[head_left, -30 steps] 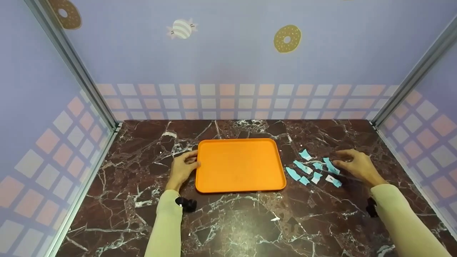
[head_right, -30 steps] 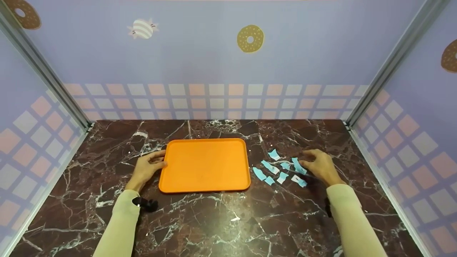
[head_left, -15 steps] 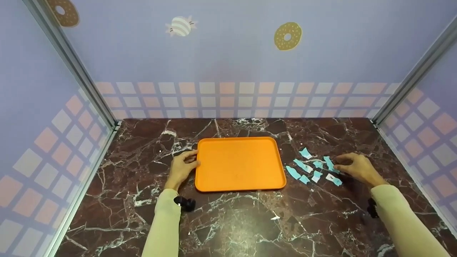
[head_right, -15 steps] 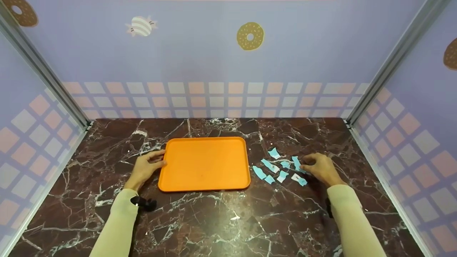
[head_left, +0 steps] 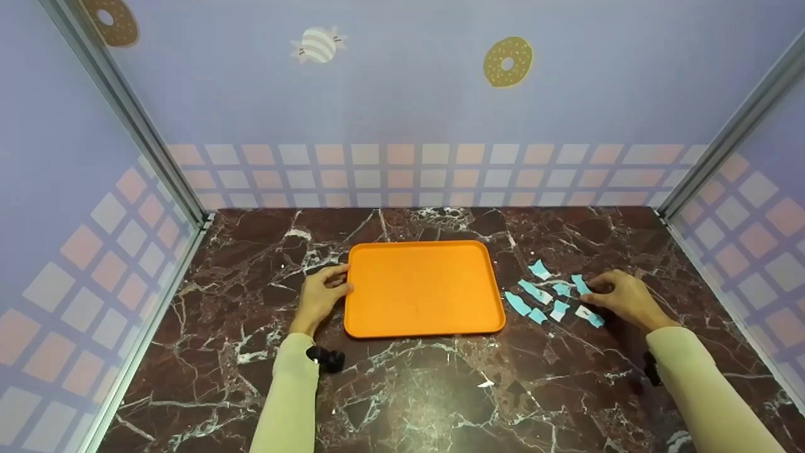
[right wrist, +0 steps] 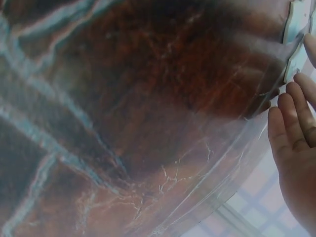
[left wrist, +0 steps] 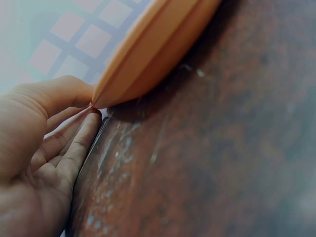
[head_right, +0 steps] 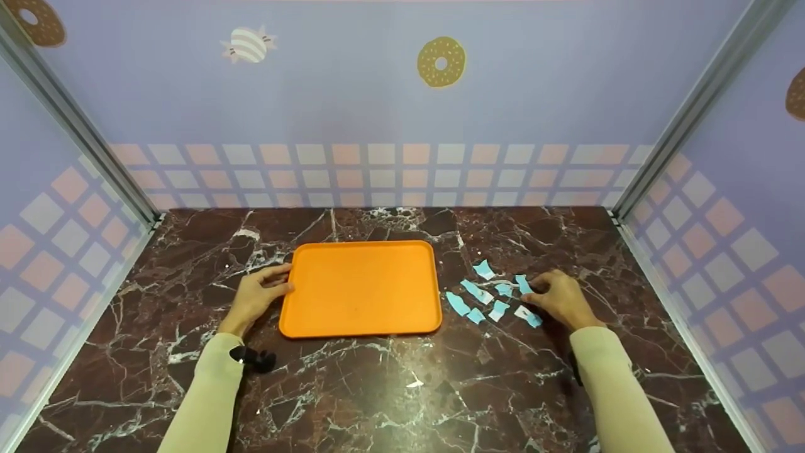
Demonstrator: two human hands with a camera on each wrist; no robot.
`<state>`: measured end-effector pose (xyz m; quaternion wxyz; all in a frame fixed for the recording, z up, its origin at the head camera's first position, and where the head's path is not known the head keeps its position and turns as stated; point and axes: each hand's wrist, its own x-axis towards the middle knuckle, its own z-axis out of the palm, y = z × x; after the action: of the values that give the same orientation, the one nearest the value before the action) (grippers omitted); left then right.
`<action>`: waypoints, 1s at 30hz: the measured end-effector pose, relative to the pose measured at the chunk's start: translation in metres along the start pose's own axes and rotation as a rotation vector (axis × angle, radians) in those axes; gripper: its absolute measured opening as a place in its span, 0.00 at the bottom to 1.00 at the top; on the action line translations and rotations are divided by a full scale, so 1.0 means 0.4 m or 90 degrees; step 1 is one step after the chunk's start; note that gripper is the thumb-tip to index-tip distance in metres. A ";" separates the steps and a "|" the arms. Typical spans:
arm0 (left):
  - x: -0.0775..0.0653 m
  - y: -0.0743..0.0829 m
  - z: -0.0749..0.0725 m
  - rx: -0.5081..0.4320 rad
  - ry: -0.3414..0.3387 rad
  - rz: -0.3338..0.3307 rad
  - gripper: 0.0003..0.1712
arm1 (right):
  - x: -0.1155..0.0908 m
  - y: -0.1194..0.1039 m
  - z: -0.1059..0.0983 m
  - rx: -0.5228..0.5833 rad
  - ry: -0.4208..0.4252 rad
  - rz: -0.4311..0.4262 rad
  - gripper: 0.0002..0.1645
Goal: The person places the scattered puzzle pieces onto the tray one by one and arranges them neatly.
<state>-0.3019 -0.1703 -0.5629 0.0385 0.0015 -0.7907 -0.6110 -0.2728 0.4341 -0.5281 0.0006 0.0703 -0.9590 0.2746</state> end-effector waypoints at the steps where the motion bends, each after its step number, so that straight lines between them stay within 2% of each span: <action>1: 0.001 0.001 0.001 0.000 0.001 0.000 0.26 | 0.000 -0.001 0.001 0.001 0.002 0.000 0.29; 14: -0.001 0.003 -0.002 0.007 0.003 -0.003 0.26 | 0.003 0.001 0.001 -0.012 0.018 -0.027 0.21; 30: -0.002 0.002 -0.003 0.011 -0.002 0.000 0.26 | 0.001 0.006 0.004 0.001 0.012 0.003 0.20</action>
<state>-0.3010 -0.1712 -0.5617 0.0373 0.0013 -0.7961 -0.6039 -0.2733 0.4351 -0.5307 0.0093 0.0651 -0.9590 0.2758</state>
